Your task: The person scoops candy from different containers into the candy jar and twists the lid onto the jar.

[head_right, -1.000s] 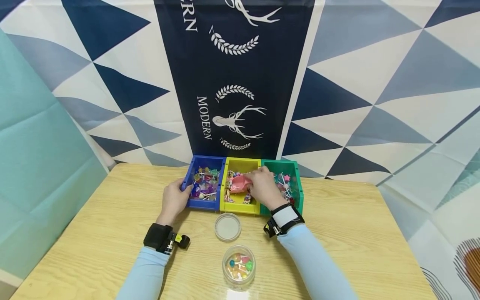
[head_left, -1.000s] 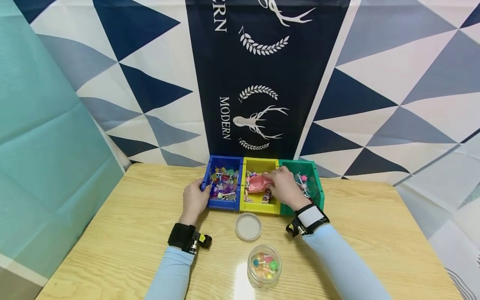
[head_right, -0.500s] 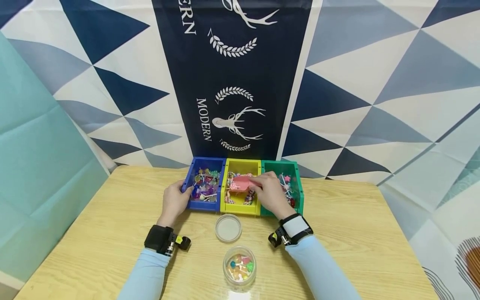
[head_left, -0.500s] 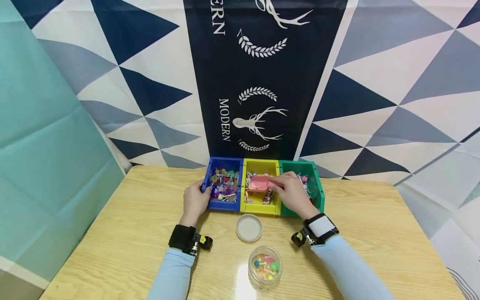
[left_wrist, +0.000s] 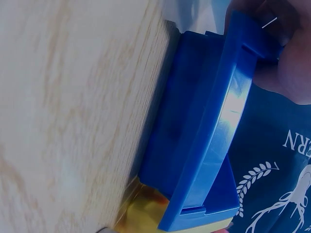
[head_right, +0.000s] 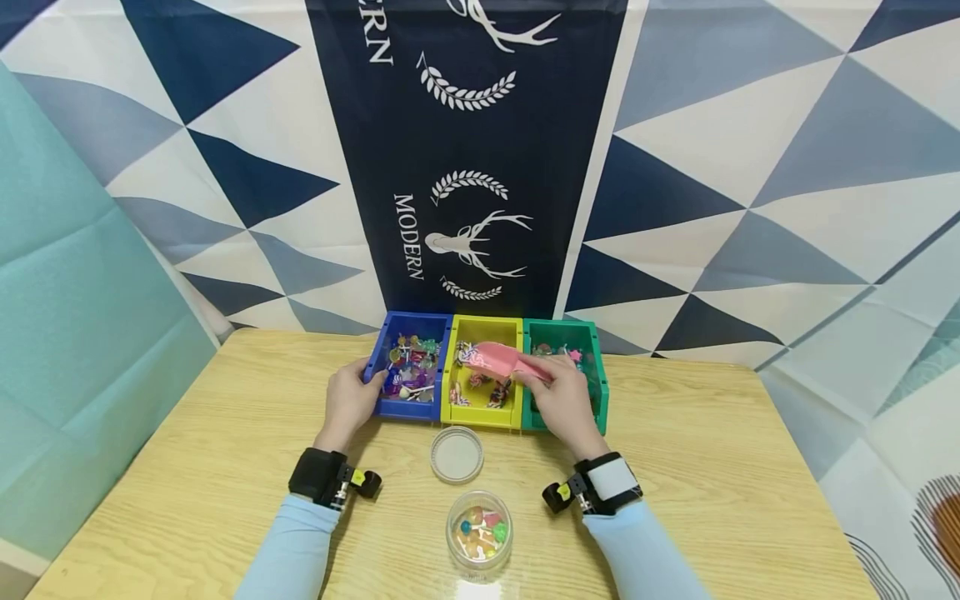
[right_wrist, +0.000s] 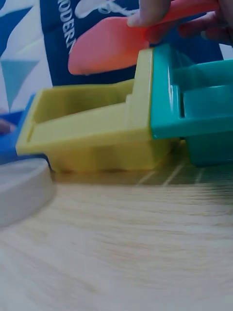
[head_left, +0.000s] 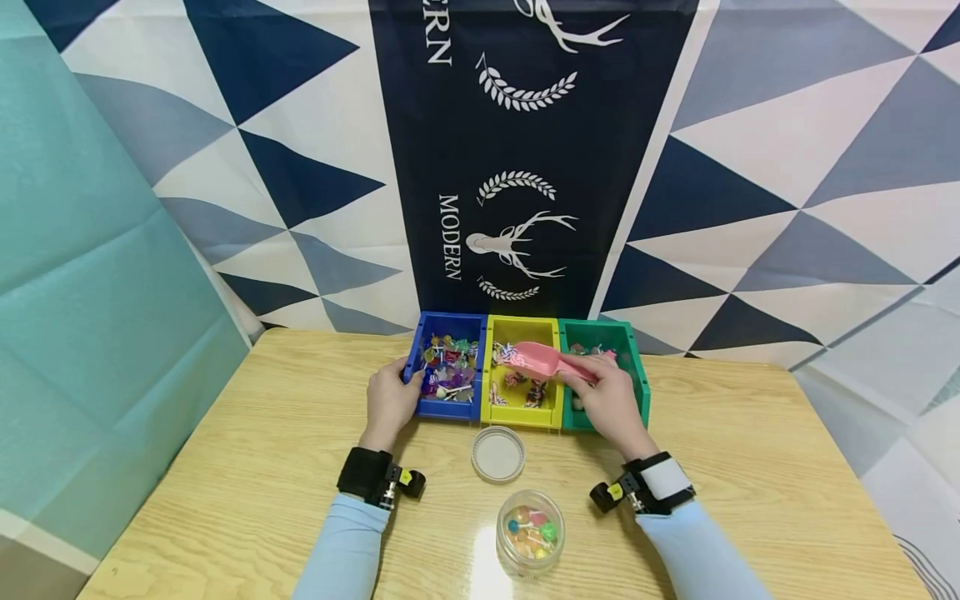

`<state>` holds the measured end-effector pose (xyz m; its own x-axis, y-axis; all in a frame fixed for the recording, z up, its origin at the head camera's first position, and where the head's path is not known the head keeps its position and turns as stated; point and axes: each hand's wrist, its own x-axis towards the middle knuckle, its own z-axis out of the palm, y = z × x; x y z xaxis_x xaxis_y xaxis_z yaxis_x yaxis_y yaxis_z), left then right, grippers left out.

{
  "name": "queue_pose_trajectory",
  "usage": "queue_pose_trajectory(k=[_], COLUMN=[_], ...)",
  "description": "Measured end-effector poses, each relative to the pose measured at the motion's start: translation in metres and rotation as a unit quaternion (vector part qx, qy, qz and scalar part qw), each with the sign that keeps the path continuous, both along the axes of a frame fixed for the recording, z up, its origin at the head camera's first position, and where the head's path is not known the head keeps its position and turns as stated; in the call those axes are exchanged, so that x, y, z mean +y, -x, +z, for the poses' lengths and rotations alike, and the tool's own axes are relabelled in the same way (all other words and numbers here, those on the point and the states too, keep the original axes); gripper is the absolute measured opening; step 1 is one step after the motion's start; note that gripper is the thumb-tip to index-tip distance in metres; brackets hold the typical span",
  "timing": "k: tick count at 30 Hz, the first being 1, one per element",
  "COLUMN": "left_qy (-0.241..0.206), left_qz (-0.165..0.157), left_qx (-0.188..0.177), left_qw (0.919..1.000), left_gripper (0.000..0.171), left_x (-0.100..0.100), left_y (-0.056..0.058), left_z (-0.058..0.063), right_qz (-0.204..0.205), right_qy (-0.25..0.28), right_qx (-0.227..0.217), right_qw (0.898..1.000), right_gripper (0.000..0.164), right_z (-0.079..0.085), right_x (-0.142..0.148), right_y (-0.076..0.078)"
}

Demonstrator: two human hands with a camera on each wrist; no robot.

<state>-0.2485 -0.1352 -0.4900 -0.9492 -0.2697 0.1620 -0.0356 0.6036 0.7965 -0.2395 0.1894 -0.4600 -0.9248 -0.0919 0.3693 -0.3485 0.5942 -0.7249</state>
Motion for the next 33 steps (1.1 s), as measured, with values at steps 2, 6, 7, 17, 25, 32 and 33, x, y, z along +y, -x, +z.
queue_pose_trajectory(k=[2, 6, 7, 17, 25, 32, 33], left_qy=[0.0, 0.0, 0.001, 0.007, 0.004, 0.005, 0.006], left_qz=[-0.005, -0.007, -0.005, -0.007, -0.008, -0.006, -0.006], left_qx=[0.001, -0.001, -0.001, 0.0, -0.003, -0.003, -0.003], left_qw=[1.0, 1.0, 1.0, 1.0, 1.0, 1.0, 1.0], left_gripper=[0.036, 0.036, 0.036, 0.036, 0.036, 0.037, 0.037], left_x=[0.0, 0.0, 0.0, 0.0, -0.001, -0.002, -0.002], left_y=[-0.001, -0.001, -0.001, 0.001, 0.001, 0.002, 0.002], left_z=[0.0, 0.0, -0.001, -0.003, -0.004, -0.003, -0.003], right_qz=[-0.012, -0.009, -0.005, 0.034, 0.14, 0.239, 0.252], right_qy=[0.034, 0.118, 0.134, 0.181, 0.289, 0.374, 0.371], right_qx=[-0.011, -0.043, -0.05, -0.087, -0.102, -0.102, -0.102], right_qw=[0.999, 0.992, 0.99, 0.979, 0.942, 0.89, 0.888], right_gripper=[0.034, 0.034, 0.035, 0.04, 0.033, 0.032, 0.033], right_z=[-0.002, -0.004, -0.003, 0.01, 0.023, 0.032, 0.033], right_x=[0.004, 0.01, 0.012, 0.031, 0.042, 0.044, 0.045], right_y=[-0.005, -0.016, -0.018, -0.03, -0.04, -0.044, -0.044])
